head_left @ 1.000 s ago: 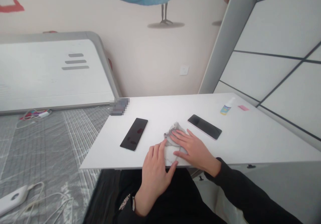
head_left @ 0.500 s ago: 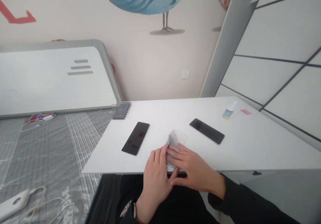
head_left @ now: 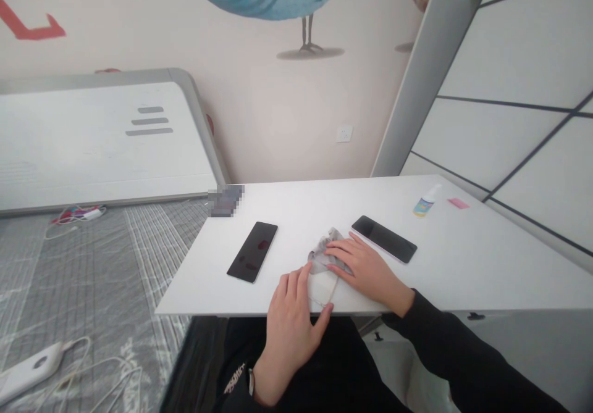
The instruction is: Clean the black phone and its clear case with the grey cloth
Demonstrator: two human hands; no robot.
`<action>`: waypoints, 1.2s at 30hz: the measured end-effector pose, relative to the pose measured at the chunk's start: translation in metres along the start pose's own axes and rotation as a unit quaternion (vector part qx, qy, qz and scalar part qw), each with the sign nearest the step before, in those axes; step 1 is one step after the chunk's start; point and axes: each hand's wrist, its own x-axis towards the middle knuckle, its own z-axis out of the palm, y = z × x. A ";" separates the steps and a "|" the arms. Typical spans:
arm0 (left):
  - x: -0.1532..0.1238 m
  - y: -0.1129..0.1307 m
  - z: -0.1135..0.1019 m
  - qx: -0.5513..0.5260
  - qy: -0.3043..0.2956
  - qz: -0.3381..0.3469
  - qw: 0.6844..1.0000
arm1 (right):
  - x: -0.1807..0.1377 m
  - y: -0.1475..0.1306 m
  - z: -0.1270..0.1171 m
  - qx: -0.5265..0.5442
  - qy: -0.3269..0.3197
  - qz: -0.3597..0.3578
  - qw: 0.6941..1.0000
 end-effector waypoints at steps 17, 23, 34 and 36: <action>0.001 0.001 -0.001 0.020 0.010 0.013 1.000 | 0.007 0.016 0.004 0.074 0.043 0.139 0.987; 0.001 0.000 0.001 0.024 0.020 0.014 0.999 | 0.017 0.010 0.000 0.111 0.091 0.128 0.981; 0.001 0.000 0.001 0.013 0.014 0.009 1.000 | 0.033 -0.014 0.004 0.073 0.032 0.049 0.996; 0.001 0.001 0.000 0.008 0.013 0.002 1.000 | 0.029 -0.016 0.006 0.042 0.019 0.065 0.997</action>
